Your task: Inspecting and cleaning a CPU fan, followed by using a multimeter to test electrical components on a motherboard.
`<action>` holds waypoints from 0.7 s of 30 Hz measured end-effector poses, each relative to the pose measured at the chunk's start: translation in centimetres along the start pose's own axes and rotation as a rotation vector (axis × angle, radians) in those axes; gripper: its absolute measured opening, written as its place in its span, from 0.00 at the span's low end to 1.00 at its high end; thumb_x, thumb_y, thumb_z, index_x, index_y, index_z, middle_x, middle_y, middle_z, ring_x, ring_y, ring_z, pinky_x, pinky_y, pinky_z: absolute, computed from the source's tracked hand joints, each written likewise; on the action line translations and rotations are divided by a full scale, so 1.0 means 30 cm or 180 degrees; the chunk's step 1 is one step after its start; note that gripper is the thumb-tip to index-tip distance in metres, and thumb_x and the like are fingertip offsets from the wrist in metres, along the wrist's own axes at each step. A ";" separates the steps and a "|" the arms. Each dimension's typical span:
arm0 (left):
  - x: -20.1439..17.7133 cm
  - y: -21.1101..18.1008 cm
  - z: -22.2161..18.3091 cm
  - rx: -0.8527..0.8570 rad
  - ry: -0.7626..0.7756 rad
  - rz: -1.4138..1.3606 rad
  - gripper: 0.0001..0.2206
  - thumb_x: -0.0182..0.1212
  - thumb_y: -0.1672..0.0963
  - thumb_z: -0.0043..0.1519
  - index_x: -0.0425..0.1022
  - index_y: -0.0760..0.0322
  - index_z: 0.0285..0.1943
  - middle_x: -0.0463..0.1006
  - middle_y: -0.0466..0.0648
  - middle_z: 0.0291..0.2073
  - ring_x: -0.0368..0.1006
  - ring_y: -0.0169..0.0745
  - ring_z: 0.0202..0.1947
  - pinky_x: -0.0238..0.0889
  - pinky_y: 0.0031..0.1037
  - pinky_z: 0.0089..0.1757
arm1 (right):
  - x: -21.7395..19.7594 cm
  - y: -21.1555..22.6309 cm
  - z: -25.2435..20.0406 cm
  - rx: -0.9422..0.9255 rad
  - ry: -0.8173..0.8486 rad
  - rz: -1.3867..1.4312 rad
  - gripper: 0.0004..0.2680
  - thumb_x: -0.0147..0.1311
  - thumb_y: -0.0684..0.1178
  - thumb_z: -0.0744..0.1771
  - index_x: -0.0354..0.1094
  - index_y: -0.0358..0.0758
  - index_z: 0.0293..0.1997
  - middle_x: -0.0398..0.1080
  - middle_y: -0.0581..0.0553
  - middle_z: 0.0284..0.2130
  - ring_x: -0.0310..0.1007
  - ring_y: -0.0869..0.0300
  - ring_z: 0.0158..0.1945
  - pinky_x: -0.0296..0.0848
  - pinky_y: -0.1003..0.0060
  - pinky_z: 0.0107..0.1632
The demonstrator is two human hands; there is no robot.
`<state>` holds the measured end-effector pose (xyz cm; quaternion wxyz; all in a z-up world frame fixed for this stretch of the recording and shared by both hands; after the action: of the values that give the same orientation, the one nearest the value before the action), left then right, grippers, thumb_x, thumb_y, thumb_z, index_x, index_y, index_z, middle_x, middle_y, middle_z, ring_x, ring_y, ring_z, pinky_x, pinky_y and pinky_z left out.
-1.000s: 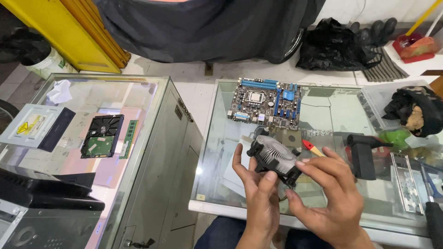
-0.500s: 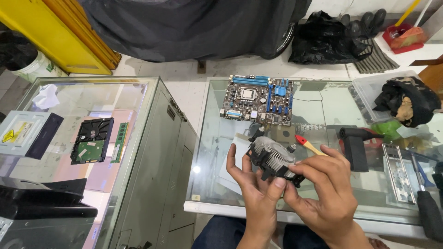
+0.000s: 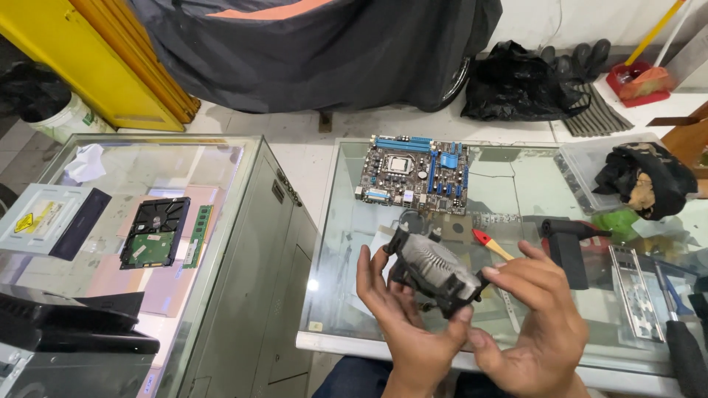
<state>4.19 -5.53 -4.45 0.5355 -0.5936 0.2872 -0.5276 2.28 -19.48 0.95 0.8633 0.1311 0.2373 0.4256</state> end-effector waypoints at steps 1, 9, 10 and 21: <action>0.006 0.018 0.005 0.0019 -0.0001 -0.0012 0.57 0.76 0.45 0.44 0.38 0.52 0.80 0.52 0.60 0.75 0.59 0.52 0.72 0.53 0.37 0.62 | 0.005 0.004 -0.005 -0.0022 -0.0007 0.0002 0.19 0.55 0.57 0.62 0.68 0.29 0.49 0.71 0.35 0.42 0.74 0.51 0.45 0.73 0.41 0.67; 0.049 -0.058 -0.025 0.2090 -0.0054 0.0523 0.33 0.61 0.56 0.59 0.50 0.71 0.72 0.60 0.65 0.64 0.66 0.61 0.67 0.70 0.44 0.62 | 0.011 0.006 -0.037 0.0251 -0.0043 -0.0268 0.16 0.64 0.50 0.62 0.72 0.34 0.50 0.69 0.35 0.44 0.76 0.46 0.52 0.79 0.48 0.66; 0.052 -0.055 -0.026 0.2084 -0.0052 0.0524 0.33 0.61 0.56 0.59 0.50 0.71 0.72 0.60 0.65 0.64 0.66 0.61 0.67 0.70 0.44 0.62 | 0.009 -0.001 -0.034 0.0257 -0.0040 -0.0271 0.16 0.64 0.50 0.62 0.72 0.34 0.50 0.69 0.35 0.44 0.76 0.46 0.52 0.79 0.48 0.66; 0.049 -0.047 -0.030 0.2233 0.0072 0.0772 0.31 0.63 0.54 0.64 0.52 0.75 0.71 0.60 0.64 0.64 0.64 0.65 0.70 0.64 0.53 0.68 | 0.005 0.004 0.004 0.0363 0.0282 0.0016 0.09 0.61 0.43 0.63 0.72 0.32 0.44 0.71 0.38 0.40 0.74 0.51 0.43 0.76 0.55 0.54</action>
<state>3.42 -6.78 -2.77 0.7618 -0.3297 0.1631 -0.5332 2.34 -19.28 1.05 0.8420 0.1617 0.2988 0.4190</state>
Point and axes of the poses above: each hand's wrist, its own z-axis towards the middle knuckle, its own x-axis out of the palm, y = z × x, the point moved 5 cm from there along z, towards the middle knuckle
